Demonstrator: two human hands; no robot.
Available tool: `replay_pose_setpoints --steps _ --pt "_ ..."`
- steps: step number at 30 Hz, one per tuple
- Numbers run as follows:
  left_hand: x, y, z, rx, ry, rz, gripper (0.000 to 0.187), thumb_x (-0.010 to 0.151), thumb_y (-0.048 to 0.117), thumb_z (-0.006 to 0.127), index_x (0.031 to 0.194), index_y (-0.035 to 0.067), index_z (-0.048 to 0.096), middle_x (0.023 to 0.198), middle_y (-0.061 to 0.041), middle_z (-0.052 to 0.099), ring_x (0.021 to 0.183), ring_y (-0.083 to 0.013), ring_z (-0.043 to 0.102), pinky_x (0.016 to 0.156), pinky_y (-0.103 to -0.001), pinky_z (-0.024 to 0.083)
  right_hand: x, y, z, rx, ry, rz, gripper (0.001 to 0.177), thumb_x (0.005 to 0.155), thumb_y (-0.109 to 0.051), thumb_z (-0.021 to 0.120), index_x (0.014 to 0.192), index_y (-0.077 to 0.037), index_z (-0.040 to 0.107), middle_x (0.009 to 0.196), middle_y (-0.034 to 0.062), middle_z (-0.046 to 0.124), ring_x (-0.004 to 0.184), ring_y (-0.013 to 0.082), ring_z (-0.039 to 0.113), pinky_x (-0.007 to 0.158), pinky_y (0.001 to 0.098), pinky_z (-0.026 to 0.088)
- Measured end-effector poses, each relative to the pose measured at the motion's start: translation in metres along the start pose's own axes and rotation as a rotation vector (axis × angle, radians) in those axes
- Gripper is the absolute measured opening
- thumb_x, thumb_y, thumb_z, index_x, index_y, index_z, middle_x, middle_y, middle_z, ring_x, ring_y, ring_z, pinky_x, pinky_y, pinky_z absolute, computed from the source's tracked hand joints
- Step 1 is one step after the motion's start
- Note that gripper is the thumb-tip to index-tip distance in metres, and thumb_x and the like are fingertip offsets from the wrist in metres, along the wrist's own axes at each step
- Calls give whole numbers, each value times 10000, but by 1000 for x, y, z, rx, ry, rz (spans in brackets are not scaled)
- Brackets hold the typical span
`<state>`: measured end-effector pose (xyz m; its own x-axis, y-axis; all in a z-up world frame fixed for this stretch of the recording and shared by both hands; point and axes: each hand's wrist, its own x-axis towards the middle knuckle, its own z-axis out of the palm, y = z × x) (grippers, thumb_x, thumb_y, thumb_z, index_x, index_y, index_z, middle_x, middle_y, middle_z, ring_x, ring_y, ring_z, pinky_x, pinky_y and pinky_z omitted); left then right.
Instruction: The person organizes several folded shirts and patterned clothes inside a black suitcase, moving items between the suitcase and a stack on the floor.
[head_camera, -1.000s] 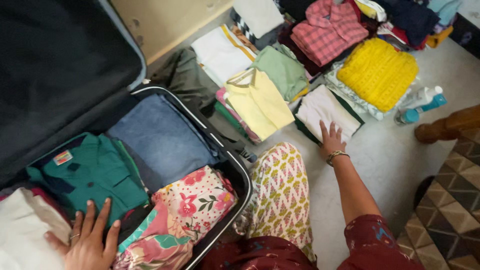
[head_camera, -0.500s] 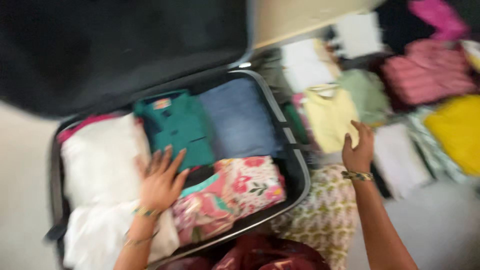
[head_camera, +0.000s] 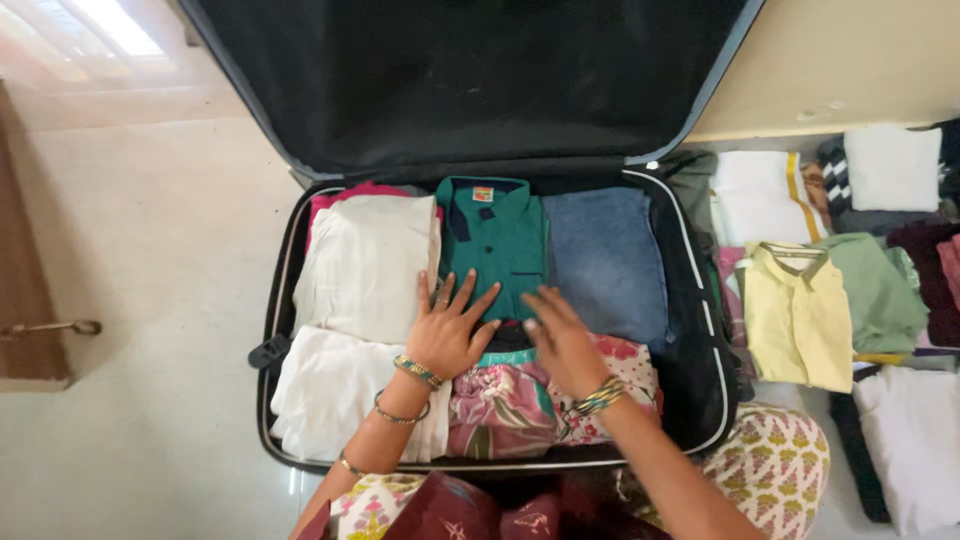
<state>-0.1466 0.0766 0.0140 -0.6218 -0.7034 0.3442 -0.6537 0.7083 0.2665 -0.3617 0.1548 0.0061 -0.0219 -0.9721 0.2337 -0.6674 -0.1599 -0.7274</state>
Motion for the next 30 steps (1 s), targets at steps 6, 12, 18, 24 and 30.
replay_pose_setpoints --steps 6,12,18,24,30 --pt "-1 0 1 -8 4 2 566 966 470 521 1473 220 551 1488 -226 518 1342 -498 480 1170 -707 68 -8 -10 18 -115 -93 -109 401 1026 -213 485 1394 -101 598 1518 217 488 1464 437 350 1170 494 321" --pt "-1 -5 10 -17 25 -12 552 968 484 523 1461 240 567 1489 -212 529 1338 -485 493 1183 -688 75 -5 -7 15 -84 -92 -138 381 1018 -190 491 1365 -109 624 1483 200 521 1442 417 393 1162 486 353" --pt "-1 -5 10 -30 31 -16 553 971 487 525 1461 235 574 1483 -213 535 1331 -486 501 1195 -684 60 -2 -6 14 -81 -74 -165 377 1004 -173 504 1348 -106 644 1467 202 534 1412 422 422 1151 497 364" --pt "-1 -6 10 -37 40 -20 546 971 486 527 1454 237 582 1470 -231 538 1327 -492 499 1192 -683 57 -3 -3 15 -73 -71 -160 382 1000 -180 508 1349 -110 645 1465 192 536 1409 415 426 1153 491 369" --pt "-2 -6 12 -53 66 -19 531 976 481 527 1440 233 599 1465 -229 548 1329 -495 500 1203 -679 66 -2 0 16 -66 -87 -136 381 1001 -191 512 1347 -105 646 1470 185 532 1416 410 412 1146 498 358"
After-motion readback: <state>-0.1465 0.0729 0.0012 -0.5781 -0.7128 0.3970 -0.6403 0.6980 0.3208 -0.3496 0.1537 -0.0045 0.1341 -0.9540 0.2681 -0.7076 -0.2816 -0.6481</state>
